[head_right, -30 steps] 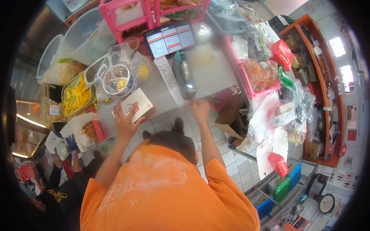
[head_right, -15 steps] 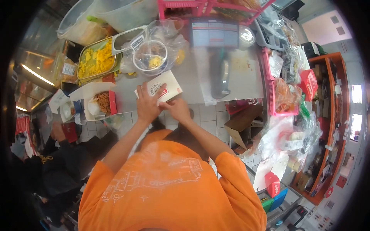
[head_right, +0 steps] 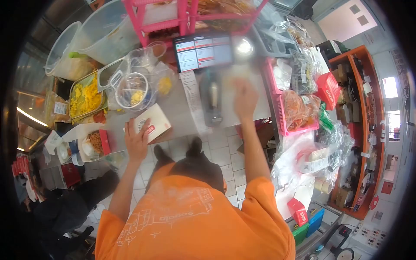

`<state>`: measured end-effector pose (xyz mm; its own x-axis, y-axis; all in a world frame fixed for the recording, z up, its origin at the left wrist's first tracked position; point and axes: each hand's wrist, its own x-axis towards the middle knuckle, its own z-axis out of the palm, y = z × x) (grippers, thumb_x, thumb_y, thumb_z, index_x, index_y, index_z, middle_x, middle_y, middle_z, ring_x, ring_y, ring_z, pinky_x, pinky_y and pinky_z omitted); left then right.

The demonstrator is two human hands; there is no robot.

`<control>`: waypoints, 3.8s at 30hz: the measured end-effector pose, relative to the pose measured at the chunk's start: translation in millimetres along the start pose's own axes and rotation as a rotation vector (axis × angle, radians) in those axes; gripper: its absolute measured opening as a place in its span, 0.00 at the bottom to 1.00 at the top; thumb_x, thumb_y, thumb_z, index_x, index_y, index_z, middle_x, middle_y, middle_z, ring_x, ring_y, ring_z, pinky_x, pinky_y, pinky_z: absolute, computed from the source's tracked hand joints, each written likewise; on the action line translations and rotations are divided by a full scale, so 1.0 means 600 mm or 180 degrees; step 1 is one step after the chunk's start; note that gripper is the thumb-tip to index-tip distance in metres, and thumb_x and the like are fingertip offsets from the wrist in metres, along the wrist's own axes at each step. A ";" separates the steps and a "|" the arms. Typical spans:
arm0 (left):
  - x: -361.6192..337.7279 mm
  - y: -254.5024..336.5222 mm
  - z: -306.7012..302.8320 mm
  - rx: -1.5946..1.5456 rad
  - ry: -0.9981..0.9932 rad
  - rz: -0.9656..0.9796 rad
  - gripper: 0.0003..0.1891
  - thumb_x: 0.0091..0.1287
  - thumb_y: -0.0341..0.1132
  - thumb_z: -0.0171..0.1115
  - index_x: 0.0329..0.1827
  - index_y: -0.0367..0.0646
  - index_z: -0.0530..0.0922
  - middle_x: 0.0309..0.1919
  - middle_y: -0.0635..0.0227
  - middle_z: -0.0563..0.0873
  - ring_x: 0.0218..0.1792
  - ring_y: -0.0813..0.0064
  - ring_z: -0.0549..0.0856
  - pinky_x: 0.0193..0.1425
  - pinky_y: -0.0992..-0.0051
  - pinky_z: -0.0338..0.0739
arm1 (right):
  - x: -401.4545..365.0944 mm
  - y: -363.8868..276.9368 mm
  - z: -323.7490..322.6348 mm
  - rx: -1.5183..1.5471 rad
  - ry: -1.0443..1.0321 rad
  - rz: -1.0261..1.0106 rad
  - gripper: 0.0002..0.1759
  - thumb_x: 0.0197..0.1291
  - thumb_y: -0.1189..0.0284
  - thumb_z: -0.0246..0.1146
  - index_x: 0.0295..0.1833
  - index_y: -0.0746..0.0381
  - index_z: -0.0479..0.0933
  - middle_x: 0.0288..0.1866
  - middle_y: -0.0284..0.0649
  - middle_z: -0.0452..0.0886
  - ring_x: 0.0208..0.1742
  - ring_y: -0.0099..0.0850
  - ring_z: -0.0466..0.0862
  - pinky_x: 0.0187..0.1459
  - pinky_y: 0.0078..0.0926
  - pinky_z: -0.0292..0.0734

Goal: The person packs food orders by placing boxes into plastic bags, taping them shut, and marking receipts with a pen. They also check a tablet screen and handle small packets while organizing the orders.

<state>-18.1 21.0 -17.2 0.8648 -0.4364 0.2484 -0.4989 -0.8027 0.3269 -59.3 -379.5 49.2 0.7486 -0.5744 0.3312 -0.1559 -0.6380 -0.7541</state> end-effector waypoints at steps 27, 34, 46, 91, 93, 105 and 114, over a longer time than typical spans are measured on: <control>0.016 0.020 -0.012 -0.0061 -0.0002 0.0006 0.25 0.68 0.42 0.61 0.70 0.57 0.80 0.70 0.49 0.72 0.69 0.40 0.69 0.73 0.48 0.63 | 0.100 0.234 0.123 -0.1464 -0.0898 -0.0570 0.30 0.74 0.68 0.55 0.80 0.46 0.61 0.30 0.54 0.85 0.34 0.56 0.85 0.39 0.53 0.77; 0.017 0.023 -0.018 -0.0027 0.0042 -0.0032 0.25 0.67 0.43 0.62 0.69 0.57 0.81 0.69 0.50 0.73 0.69 0.41 0.69 0.71 0.49 0.65 | 0.124 0.159 0.100 -0.1243 -0.0207 -0.1122 0.27 0.72 0.68 0.57 0.76 0.45 0.69 0.41 0.50 0.81 0.44 0.50 0.82 0.48 0.50 0.75; 0.016 0.021 -0.012 -0.0064 0.0031 -0.0061 0.26 0.67 0.43 0.63 0.69 0.59 0.81 0.71 0.51 0.72 0.72 0.42 0.68 0.70 0.49 0.65 | 0.154 0.208 0.117 -0.1939 -0.0304 -0.1306 0.21 0.66 0.70 0.61 0.64 0.47 0.80 0.51 0.42 0.72 0.56 0.44 0.71 0.57 0.48 0.63; 0.020 0.015 -0.011 -0.0539 -0.0135 -0.0008 0.24 0.72 0.46 0.59 0.71 0.58 0.80 0.77 0.53 0.69 0.76 0.45 0.65 0.78 0.49 0.57 | -0.145 -0.146 0.151 0.0830 -0.2714 -0.1471 0.13 0.64 0.73 0.67 0.53 0.59 0.81 0.52 0.43 0.82 0.57 0.45 0.80 0.59 0.41 0.76; 0.009 0.012 -0.021 -0.0695 0.0021 -0.0172 0.24 0.72 0.46 0.59 0.70 0.54 0.80 0.77 0.54 0.69 0.76 0.46 0.66 0.79 0.49 0.57 | -0.136 -0.148 0.137 0.0848 -0.2541 -0.1164 0.14 0.65 0.73 0.67 0.55 0.60 0.81 0.54 0.43 0.81 0.60 0.44 0.79 0.61 0.41 0.75; -0.277 -0.263 -0.103 -0.1398 0.1777 -0.3290 0.15 0.79 0.39 0.56 0.57 0.38 0.83 0.53 0.62 0.89 0.51 0.68 0.86 0.52 0.69 0.77 | -0.121 -0.191 0.135 0.0892 -0.2592 -0.1102 0.16 0.59 0.72 0.72 0.54 0.55 0.83 0.54 0.40 0.84 0.63 0.39 0.81 0.65 0.38 0.74; -0.202 -0.547 -0.150 -0.1122 0.1256 -0.2829 0.23 0.81 0.45 0.52 0.64 0.33 0.79 0.58 0.54 0.86 0.59 0.62 0.83 0.65 0.69 0.73 | -0.251 -0.241 0.354 -0.0874 -0.2783 -0.2670 0.30 0.51 0.52 0.76 0.58 0.50 0.79 0.83 0.39 0.58 0.83 0.48 0.57 0.83 0.53 0.46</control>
<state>36.0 373.8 -72.7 0.8808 0.4712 0.0473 0.2676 -0.5776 0.7712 -12.6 -91.9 -12.0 0.8439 0.5297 0.0851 0.5273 -0.7897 -0.3135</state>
